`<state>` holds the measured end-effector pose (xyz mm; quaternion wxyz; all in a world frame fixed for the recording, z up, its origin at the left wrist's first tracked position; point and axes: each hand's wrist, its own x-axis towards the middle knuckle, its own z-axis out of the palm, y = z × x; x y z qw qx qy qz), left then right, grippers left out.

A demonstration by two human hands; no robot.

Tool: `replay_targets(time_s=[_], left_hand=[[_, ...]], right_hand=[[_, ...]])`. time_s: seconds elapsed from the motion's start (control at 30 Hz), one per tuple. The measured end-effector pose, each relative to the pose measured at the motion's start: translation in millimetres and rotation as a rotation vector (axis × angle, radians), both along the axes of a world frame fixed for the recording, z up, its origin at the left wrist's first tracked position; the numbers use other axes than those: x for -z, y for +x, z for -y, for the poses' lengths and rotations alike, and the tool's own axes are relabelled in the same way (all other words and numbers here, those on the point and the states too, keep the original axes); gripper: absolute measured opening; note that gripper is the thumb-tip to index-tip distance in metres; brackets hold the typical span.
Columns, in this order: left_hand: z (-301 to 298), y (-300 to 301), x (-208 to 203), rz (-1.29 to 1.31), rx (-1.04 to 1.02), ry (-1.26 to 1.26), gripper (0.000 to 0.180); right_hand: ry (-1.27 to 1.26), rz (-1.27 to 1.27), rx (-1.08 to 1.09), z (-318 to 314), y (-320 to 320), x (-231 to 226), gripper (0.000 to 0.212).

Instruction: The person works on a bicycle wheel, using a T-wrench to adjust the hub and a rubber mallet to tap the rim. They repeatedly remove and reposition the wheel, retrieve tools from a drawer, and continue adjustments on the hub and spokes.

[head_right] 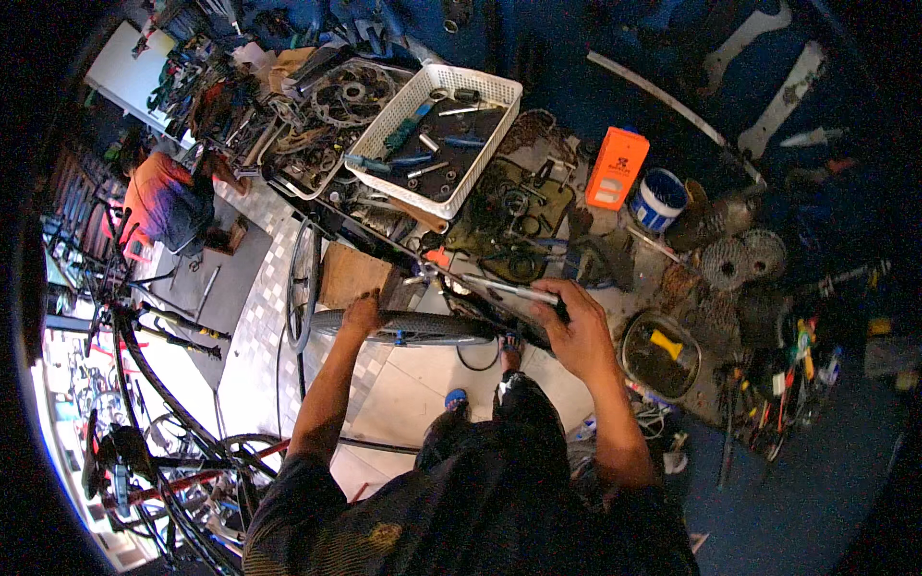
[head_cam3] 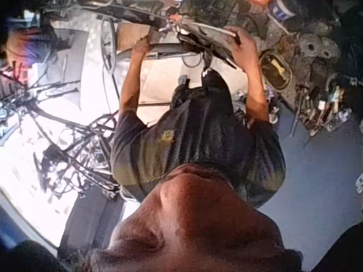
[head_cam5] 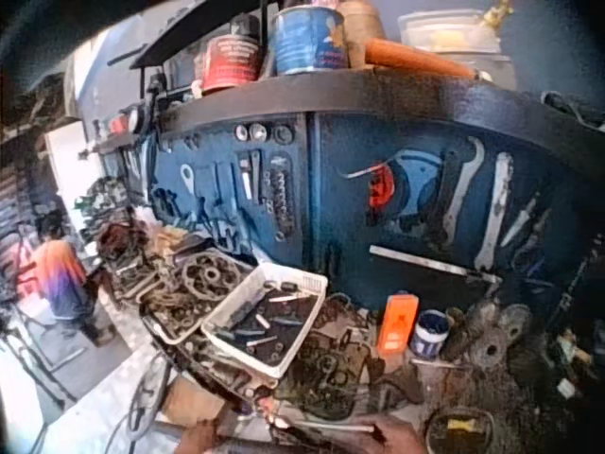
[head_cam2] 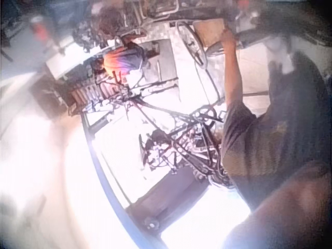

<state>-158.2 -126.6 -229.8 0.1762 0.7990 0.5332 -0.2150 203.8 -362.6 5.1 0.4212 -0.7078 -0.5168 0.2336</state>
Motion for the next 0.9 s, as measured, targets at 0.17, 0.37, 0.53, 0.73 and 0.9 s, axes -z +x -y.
replay_targets(time_s=[0.17, 0.37, 0.53, 0.73, 0.9], left_hand=[[-28.3, -21.0, 95.0, -0.085, 0.151, -0.037, 0.113], [18.7, -27.7, 89.1, -0.128, 0.453, -0.123, 0.106], [92.9, -62.0, 98.2, -0.115, 0.599, 0.128, 0.083], [160.2, -85.0, 33.8, -0.008, 0.582, -0.007, 0.062], [242.1, -99.1, -88.8, 0.152, 0.287, 0.114, 0.053]], right_hand=[[-0.14, -0.082, 0.236, 86.9, -80.1, 31.3, 0.021], [-0.291, -0.053, 0.388, 195.9, -164.8, 51.6, 0.021], [-0.375, -0.131, 0.476, 244.3, -188.5, 43.1, 0.021], [-0.277, 0.092, 0.351, 285.7, -170.8, 41.5, 0.02], [-0.314, 0.016, 0.387, 346.2, -148.5, 42.8, 0.019]])
